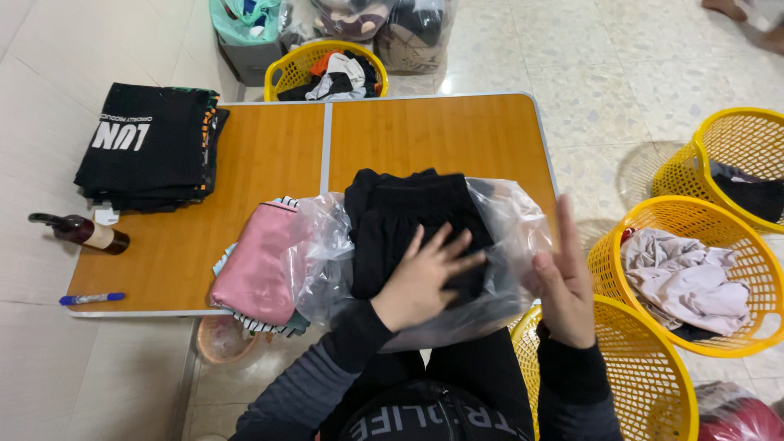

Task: The person folds various garments and places them into a clear plastic bag on a table. Items handled include pink, black, striped, floral, gray, and light blue clothing. The person presses down on the contents to compact them inside the bag.

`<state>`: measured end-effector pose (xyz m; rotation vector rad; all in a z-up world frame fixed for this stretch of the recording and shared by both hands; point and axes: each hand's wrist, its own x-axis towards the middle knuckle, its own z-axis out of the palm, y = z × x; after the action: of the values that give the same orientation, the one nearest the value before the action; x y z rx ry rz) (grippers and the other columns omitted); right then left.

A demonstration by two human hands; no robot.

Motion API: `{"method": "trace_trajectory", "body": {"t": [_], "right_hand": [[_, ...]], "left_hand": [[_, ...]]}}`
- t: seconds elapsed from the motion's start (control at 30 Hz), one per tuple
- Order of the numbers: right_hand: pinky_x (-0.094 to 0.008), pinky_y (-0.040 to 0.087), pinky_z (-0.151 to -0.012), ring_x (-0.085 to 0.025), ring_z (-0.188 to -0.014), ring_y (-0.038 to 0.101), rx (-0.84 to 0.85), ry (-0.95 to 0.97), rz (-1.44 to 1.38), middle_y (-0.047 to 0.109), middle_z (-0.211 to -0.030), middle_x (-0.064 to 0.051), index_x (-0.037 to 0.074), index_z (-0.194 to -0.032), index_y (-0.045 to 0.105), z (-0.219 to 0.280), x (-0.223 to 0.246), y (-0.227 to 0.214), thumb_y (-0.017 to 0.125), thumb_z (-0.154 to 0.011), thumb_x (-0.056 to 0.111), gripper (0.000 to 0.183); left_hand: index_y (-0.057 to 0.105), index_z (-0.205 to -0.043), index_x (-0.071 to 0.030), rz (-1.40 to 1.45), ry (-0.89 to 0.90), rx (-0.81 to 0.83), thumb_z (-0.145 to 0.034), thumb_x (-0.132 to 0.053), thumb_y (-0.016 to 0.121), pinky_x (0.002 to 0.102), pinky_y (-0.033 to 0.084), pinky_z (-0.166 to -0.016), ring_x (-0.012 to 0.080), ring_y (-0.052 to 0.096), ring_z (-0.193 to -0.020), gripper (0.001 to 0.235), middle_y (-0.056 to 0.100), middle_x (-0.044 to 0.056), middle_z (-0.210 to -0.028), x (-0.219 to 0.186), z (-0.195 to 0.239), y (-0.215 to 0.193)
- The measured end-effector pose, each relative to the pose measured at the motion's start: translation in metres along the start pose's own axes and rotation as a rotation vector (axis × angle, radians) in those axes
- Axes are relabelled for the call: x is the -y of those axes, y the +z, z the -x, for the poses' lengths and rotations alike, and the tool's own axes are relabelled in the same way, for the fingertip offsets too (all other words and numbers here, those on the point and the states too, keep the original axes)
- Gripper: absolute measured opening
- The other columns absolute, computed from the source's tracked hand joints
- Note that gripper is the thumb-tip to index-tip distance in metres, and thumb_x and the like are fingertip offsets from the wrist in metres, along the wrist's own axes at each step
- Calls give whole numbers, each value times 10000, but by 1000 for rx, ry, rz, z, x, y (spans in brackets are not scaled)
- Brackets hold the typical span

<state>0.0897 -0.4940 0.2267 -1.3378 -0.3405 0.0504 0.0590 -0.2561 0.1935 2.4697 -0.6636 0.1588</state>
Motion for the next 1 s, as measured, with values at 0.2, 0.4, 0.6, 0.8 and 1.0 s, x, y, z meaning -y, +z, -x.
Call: {"method": "trace_trajectory", "body": {"t": [0.2, 0.4, 0.6, 0.8, 1.0], "right_hand": [[-184, 396, -618, -36, -713, 499, 87, -61, 81, 579, -927, 29, 101, -1723, 123, -18, 25, 23, 593, -998, 21, 868], [-203, 541, -822, -68, -962, 643, 125, 29, 193, 621, -1290, -6, 66, -1632, 265, -33, 28, 35, 620, -927, -53, 798], [-179, 475, -776, -57, -918, 629, 50, -70, 233, 690, -1259, -77, 23, -1543, 508, -35, 19, 23, 586, -990, -54, 563], [-177, 479, -841, -63, -971, 642, -11, -132, 194, 655, -1397, -80, -7, -1491, 561, -31, 18, 30, 516, -971, -98, 531], [-179, 460, -793, -58, -936, 608, -59, -122, 132, 633, -1446, -85, -24, -1489, 558, -34, 19, 31, 524, -985, -87, 510]], "left_hand": [[555, -1456, -291, -174, 95, 199, -781, -381, 754, 740, 40, -1184, 442, 78, -1560, 710, 269, 52, -1672, -11, 14, -7], [463, -1583, -227, -146, 187, 160, -1009, -496, 582, 794, 41, -1118, 507, 49, -1549, 645, 277, 108, -1647, -21, 17, -11], [521, -1518, -162, -363, 224, 22, -1005, -470, 567, 615, 364, -1196, 356, 456, -1473, 600, 531, 104, -1536, 9, -10, -70], [458, -1458, -40, -368, -443, 25, -788, -799, 685, 527, 427, -1034, 410, 580, -1203, 1038, 637, 240, -1257, 60, -74, -119], [747, -1134, -128, -206, -344, 22, -738, -750, 708, 490, 527, -941, 352, 657, -1156, 738, 713, 148, -1168, 71, -67, -104]]}}
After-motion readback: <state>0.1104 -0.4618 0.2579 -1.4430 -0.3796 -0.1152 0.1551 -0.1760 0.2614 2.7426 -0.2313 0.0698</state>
